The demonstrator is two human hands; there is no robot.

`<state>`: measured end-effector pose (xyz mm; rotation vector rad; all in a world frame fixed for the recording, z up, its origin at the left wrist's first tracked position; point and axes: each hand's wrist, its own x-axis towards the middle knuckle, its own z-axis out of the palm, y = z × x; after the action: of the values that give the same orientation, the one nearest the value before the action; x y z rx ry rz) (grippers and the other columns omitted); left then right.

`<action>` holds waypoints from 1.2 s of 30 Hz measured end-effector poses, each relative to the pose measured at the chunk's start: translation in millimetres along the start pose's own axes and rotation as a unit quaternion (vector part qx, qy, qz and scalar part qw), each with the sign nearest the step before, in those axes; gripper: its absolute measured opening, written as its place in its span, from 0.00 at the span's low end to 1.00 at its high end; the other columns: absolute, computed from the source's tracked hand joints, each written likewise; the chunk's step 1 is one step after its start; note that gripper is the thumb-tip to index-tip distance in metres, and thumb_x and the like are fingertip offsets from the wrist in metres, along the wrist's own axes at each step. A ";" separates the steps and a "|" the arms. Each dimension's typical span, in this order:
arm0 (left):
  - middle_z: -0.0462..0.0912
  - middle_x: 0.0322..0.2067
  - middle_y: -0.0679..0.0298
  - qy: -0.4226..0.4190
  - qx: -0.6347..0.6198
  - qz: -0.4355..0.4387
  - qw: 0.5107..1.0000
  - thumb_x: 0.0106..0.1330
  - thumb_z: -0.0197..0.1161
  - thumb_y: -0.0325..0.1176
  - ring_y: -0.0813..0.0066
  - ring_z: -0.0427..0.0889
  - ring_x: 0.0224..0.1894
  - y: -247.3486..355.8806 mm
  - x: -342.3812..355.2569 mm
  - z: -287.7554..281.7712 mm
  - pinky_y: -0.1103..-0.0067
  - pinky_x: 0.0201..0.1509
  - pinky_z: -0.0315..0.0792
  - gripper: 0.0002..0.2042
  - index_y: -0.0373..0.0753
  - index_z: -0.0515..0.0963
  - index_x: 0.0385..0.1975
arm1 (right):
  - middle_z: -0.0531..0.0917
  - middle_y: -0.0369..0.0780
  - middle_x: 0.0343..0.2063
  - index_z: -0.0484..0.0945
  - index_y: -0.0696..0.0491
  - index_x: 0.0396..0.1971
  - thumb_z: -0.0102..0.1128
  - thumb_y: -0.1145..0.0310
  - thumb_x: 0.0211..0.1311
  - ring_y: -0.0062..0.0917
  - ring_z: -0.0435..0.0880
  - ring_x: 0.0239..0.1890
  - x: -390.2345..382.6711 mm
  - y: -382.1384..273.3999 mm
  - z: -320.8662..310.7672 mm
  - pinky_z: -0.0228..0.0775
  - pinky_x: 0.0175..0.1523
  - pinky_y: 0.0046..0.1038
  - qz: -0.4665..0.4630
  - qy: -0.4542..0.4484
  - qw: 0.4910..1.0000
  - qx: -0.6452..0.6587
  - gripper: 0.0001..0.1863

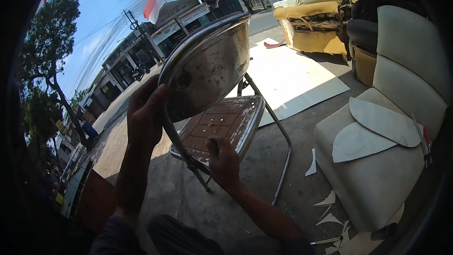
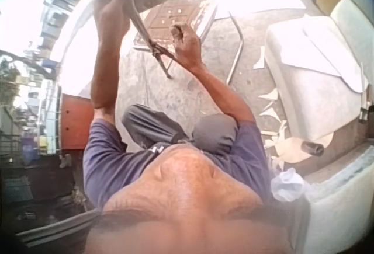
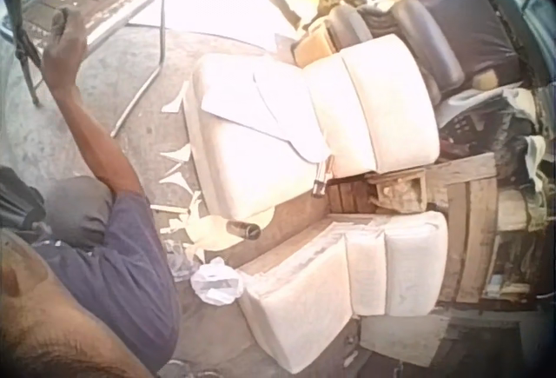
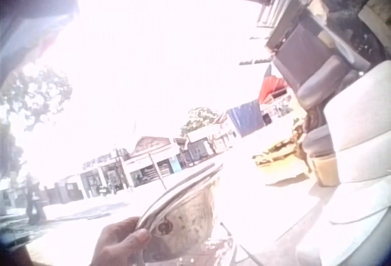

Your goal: The person marks a curved wooden board by hand and then uses a screwdriver to attach the board to the metal frame of a folding chair.

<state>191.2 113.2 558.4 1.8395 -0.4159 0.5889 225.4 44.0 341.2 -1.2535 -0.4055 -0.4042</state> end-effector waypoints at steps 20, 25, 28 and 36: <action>0.84 0.50 0.50 -0.014 -0.007 0.008 1.000 0.68 0.67 0.40 0.67 0.84 0.52 0.4 -1.5 -0.6 0.73 0.60 0.75 0.29 0.22 0.73 0.61 | 0.87 0.41 0.36 0.84 0.55 0.44 0.64 0.76 0.68 0.24 0.89 0.36 109.2 -116.9 -32.6 0.82 0.37 0.27 -0.255 0.024 0.966 0.041 0.08; 0.84 0.49 0.53 -0.024 -0.035 -0.001 0.999 0.70 0.65 0.38 0.70 0.83 0.50 0.8 -2.8 0.4 0.75 0.59 0.75 0.25 0.25 0.74 0.61 | 0.86 0.43 0.37 0.85 0.55 0.45 0.65 0.77 0.65 0.30 0.88 0.37 111.7 -112.2 -26.5 0.81 0.40 0.29 -0.340 0.072 0.937 -0.028 0.10; 0.84 0.47 0.55 -0.025 -0.037 0.000 0.999 0.70 0.65 0.38 0.72 0.83 0.48 -1.4 -3.1 -0.1 0.77 0.54 0.77 0.25 0.26 0.74 0.60 | 0.85 0.43 0.40 0.85 0.55 0.45 0.65 0.78 0.64 0.32 0.87 0.40 110.5 -108.9 -23.2 0.80 0.42 0.31 -0.340 0.090 0.935 -0.041 0.10; 0.85 0.45 0.58 -0.025 -0.067 -0.004 0.997 0.71 0.66 0.39 0.76 0.83 0.44 -5.3 -3.4 0.9 0.79 0.48 0.78 0.24 0.27 0.75 0.60 | 0.84 0.44 0.40 0.85 0.56 0.45 0.65 0.80 0.61 0.36 0.87 0.41 104.7 -116.7 -19.2 0.81 0.43 0.33 -0.368 0.113 0.915 -0.121 0.13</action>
<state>191.5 114.1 552.1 1.7298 -0.4698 0.4978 258.0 -12.4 485.1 -1.2409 -0.6389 -1.2645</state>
